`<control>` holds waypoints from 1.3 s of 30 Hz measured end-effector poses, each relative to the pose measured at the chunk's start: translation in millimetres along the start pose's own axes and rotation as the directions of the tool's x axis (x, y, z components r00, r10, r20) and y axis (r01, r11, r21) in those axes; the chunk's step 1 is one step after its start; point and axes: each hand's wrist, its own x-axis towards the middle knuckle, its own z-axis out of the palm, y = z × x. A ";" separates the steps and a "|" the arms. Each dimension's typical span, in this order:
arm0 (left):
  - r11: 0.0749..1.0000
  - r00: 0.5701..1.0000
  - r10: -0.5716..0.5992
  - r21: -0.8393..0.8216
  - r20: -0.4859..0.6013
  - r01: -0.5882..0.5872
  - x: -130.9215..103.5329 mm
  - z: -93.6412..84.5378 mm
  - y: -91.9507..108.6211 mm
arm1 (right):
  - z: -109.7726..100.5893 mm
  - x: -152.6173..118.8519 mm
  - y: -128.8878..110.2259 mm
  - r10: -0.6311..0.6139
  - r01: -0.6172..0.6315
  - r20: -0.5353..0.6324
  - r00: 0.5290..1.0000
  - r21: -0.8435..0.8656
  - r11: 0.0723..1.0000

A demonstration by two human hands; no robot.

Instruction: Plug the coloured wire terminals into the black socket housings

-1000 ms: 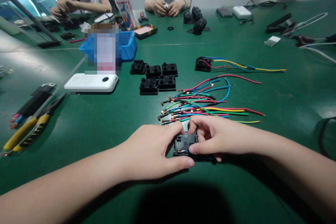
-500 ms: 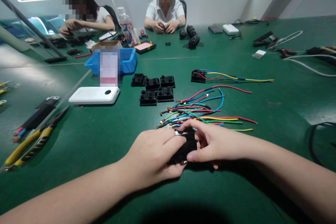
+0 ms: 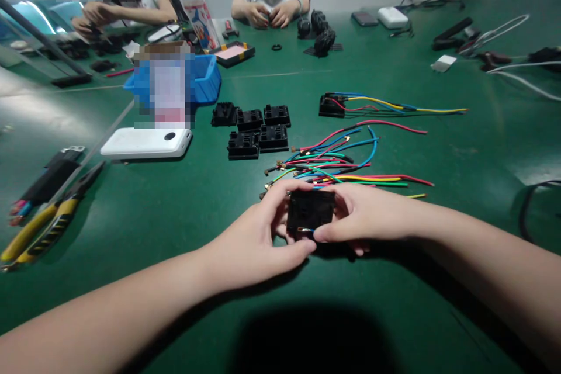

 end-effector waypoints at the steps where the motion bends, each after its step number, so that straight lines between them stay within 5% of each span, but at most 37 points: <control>1: 0.992 0.999 -0.031 -0.119 0.031 0.034 0.7 -0.3 1.2 | 0.1 0.1 -0.6 -0.003 0.003 0.000 1.000 0.007 1.000; 4: 0.933 0.992 -0.103 -0.338 0.069 0.120 2.3 -2.3 2.8 | 0.0 0.7 -0.7 0.000 -0.001 0.020 1.000 0.016 1.000; 7: 0.904 0.985 -0.164 -0.391 0.054 0.172 3.4 -3.9 2.3 | -0.9 0.7 1.0 0.003 -0.004 0.030 1.000 0.037 0.999; 17: 0.875 0.965 -0.261 -0.417 0.019 0.244 6.1 -2.7 0.4 | 1.9 -4.9 -3.0 0.087 -0.087 -0.031 0.996 -0.004 0.996; 32: 0.882 0.967 -0.256 -0.409 0.006 0.236 4.8 0.1 -1.1 | 10.8 -4.2 -9.5 0.125 -0.130 -0.122 0.985 -0.031 0.991; 39: 0.893 0.970 -0.243 -0.391 -0.004 0.222 4.4 1.3 0.4 | 5.7 -1.4 -3.2 0.118 -0.120 -0.076 0.990 -0.022 0.992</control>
